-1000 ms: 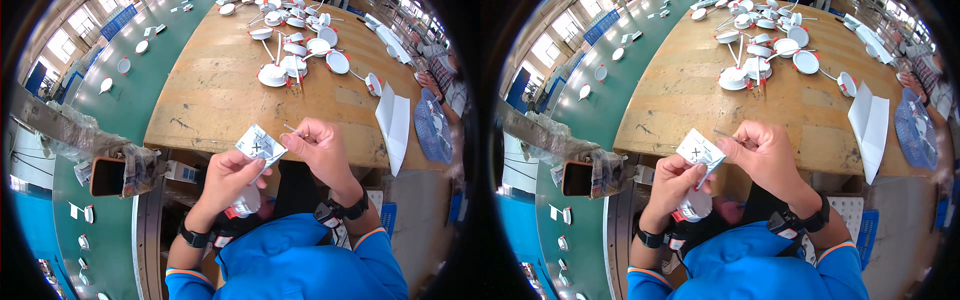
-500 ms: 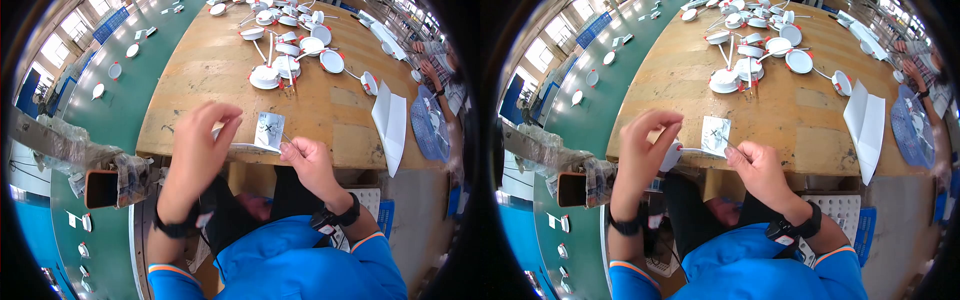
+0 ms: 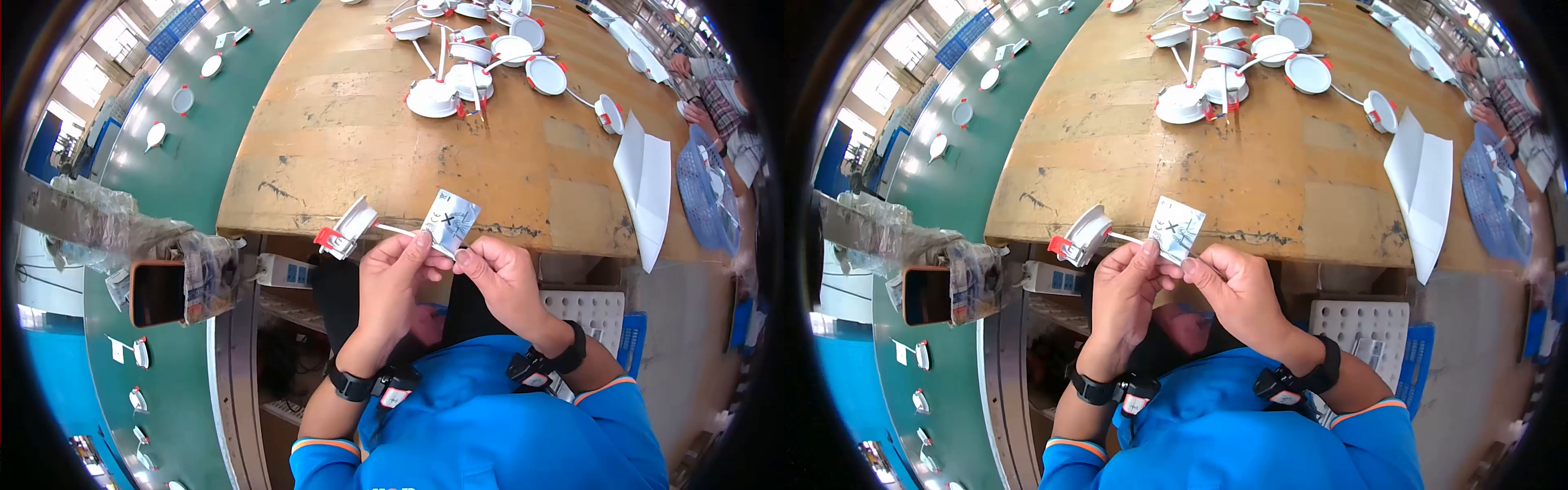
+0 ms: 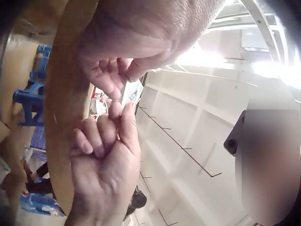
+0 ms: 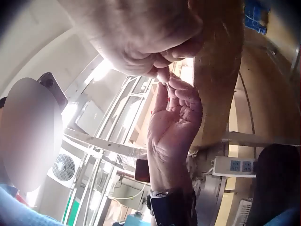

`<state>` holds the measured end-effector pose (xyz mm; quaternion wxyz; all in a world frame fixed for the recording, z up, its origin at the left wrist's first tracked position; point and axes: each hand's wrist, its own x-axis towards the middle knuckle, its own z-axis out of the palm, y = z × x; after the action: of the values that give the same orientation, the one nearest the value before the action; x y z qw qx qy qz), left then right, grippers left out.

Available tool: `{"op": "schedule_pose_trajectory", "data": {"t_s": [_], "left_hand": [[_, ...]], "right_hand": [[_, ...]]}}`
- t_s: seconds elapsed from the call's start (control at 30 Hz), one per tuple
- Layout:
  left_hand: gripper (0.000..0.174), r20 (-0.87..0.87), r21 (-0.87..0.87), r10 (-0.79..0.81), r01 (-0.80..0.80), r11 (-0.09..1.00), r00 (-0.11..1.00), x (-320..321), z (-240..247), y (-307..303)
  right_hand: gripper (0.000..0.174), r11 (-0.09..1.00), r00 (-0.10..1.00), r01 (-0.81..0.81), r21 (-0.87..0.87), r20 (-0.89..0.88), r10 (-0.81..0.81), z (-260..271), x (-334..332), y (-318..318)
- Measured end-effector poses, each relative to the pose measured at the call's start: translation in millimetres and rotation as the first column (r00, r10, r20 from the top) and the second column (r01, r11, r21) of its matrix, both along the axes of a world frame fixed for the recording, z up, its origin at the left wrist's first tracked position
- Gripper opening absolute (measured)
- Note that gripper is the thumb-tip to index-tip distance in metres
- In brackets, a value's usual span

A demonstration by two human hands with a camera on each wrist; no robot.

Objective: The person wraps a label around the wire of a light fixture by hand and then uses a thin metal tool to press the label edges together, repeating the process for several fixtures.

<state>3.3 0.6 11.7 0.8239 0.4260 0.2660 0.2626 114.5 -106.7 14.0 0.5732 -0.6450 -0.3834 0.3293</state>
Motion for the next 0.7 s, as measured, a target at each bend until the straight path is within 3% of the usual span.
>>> {"op": "schedule_pose_trajectory", "data": {"t_s": [0.13, 0.23, 0.7], "left_hand": [[0.018, 0.026, -0.024, 0.018, -0.018, 1.000, 0.999, 1, 0, 1], [0.018, 0.042, -0.037, 0.019, -0.018, 0.999, 0.999, 0, 0, 3], [0.019, -0.017, 0.007, -0.012, 0.012, 1.000, 1.000, 1, -4, 4]], "right_hand": [[0.025, 0.998, 0.997, 0.044, -0.052, -0.057, -0.047, 19, 4, -8], [0.020, 1.000, 0.980, -0.017, -0.004, 0.198, 0.018, 16, 11, -13], [0.012, 0.999, 0.943, -0.030, -0.021, 0.331, 0.035, 24, 10, -16]]}}
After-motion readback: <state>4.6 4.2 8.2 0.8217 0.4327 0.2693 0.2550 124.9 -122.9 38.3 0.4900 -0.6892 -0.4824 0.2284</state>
